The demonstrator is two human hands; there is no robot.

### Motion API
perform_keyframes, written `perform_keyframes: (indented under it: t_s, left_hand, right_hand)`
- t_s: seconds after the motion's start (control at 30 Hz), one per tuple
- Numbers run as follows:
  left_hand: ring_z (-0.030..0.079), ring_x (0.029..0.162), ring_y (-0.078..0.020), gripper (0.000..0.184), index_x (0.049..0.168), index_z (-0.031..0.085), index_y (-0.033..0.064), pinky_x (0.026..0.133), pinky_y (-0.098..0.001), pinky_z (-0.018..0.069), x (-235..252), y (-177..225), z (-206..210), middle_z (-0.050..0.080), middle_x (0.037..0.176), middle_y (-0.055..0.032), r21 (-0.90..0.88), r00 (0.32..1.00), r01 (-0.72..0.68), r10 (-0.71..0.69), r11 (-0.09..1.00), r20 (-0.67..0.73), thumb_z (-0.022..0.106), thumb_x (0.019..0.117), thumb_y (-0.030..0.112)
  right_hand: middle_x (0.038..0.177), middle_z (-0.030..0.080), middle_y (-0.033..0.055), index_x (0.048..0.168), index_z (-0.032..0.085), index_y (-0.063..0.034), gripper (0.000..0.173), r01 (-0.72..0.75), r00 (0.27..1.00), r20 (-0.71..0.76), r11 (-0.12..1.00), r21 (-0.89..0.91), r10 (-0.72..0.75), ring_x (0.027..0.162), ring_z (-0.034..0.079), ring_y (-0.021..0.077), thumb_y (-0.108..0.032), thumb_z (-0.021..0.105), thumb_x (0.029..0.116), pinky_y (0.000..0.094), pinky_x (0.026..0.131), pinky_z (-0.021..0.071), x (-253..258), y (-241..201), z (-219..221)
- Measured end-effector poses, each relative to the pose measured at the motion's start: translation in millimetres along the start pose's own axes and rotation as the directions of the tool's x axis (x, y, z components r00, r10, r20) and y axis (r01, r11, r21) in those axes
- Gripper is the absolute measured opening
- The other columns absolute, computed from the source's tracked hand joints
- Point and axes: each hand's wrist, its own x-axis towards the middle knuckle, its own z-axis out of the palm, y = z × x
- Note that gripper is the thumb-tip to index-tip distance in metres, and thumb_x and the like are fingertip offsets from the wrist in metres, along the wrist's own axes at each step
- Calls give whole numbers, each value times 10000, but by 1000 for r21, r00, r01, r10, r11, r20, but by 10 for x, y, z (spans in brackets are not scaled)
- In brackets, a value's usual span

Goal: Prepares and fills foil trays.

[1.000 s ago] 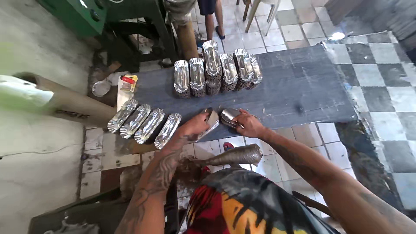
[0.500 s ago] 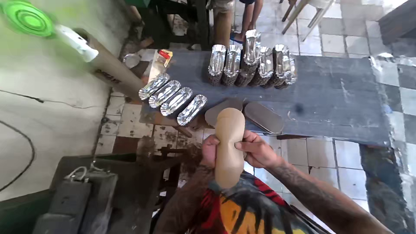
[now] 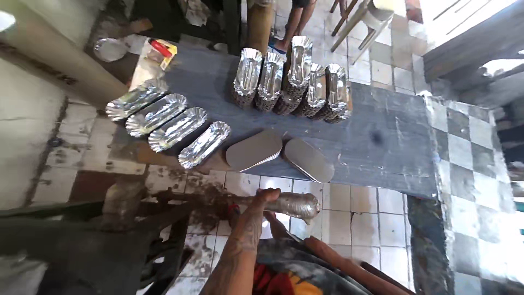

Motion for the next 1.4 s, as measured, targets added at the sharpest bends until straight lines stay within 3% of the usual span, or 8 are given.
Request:
perform_keyframes:
  t_s: [0.2,0.53,0.63,0.77,1.0,1.13,1.27,1.4]
  left_hand:
    - [586,1261,-404,584,1294,632,-34,1064,-630,421,-1458,-100,-608,627,1306,-273,-98,962,-142,114,985,-248,308,1118,420]
    - [602,1142,-140,398,1406,501,6,994,-344,513,-3815,-1239,-1333,619,1278,-123,-274,161,-801,-250,532,-955,313,1118,208]
    - [561,1317,-330,555,1490,466,12,1107,-555,445,-3953,-1657,-782,563,1432,-222,-281,228,-240,-227,929,-947,296,1124,393]
    - [593,1215,-485,754,1363,598,52,1020,-728,415,-4286,-2813,-242,654,1254,-271,-510,160,213,-544,834,-824,431,998,690]
    - [674,973,-406,490,1022,711,-21,895,-629,504,-5342,-3162,749,692,985,-241,-189,579,199,-271,962,-769,442,1094,382]
    - [579,1249,-454,471,1175,683,-45,1075,-638,419,-5524,-3685,1107,632,1274,-281,-133,626,333,-324,933,-710,430,1105,346]
    - [713,858,-342,320,935,714,-29,792,-508,585,-5774,-2752,1514,701,895,-202,-11,503,85,-52,996,-863,530,1048,208]
    - [688,1025,-307,344,1267,607,-41,923,-464,566,-5751,-1878,1724,674,1106,-213,-201,614,-243,-10,949,-789,621,1007,184]
  right_hand:
    - [1363,608,290,1343,613,59,355,85,987,139,994,-62,-76,1321,550,430,-134,488,1073,515,1158,387,204,-209,-192]
    - [1209,711,166,1248,715,-47,355,357,932,85,933,-42,-353,1123,675,267,-225,685,943,454,1030,521,842,-541,-473]
    - [1222,692,204,1272,679,10,351,394,916,-92,918,37,-390,1144,663,289,-80,652,934,466,1033,523,944,-1239,-377]
    - [1186,692,248,1207,673,85,294,576,768,-323,817,-28,-553,1119,673,313,-26,632,938,465,1015,530,1116,-2483,-164]
    - [1104,758,122,1113,751,-57,248,764,-85,229,-211,-609,-970,1046,725,304,20,610,925,512,1018,536,1365,-4365,226]
    - [1250,707,81,1155,738,-77,248,692,55,583,-390,-608,-811,1256,625,288,16,618,960,615,1148,393,1817,-5078,503]
    - [1500,550,92,1412,595,-112,387,745,351,581,-158,-649,-734,1429,465,320,-103,560,1027,683,1208,228,1627,-5460,1294]
    - [1397,603,138,1280,642,-10,283,839,252,655,-176,-514,-712,1299,563,350,-78,547,1021,666,1077,413,1311,-5688,2373]
